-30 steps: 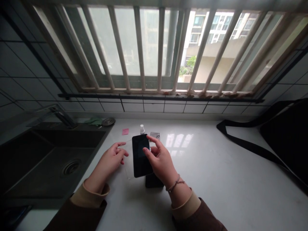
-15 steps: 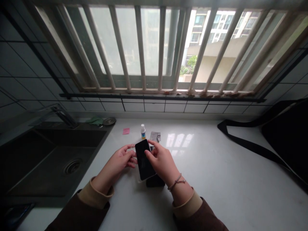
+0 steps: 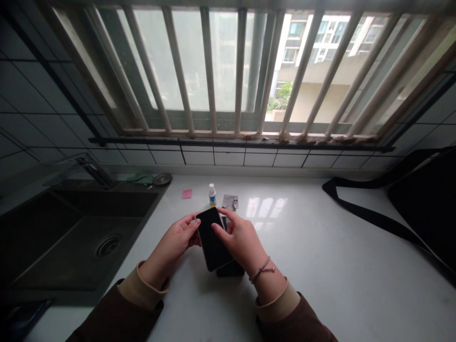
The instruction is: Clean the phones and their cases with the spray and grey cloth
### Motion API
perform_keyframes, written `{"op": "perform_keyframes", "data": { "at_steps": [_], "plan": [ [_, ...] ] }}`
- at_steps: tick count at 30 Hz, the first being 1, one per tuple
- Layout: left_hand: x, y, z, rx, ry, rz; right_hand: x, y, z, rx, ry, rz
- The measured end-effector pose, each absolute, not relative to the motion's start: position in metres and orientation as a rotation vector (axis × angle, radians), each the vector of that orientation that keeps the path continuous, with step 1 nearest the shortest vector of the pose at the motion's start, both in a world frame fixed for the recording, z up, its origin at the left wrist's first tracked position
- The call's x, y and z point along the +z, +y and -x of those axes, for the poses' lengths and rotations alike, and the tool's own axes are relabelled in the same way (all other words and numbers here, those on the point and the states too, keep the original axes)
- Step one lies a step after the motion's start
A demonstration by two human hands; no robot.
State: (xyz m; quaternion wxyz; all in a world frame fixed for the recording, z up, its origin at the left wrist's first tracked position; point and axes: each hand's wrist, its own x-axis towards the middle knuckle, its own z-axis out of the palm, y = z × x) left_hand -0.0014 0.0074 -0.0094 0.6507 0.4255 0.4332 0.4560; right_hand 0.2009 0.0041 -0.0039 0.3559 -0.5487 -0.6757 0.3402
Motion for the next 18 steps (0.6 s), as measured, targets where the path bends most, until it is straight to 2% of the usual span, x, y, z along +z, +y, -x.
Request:
{"op": "perform_keyframes", "data": {
  "at_steps": [13,18],
  "plan": [
    [-0.003,0.001,0.0,1.042,0.956,-1.055,-0.006,0.008,-0.204,0.834,-1.633,1.443],
    [0.0,-0.004,0.002,0.942,0.923,-1.151,-0.006,0.009,-0.203,1.126,-1.652,1.252]
  ]
}}
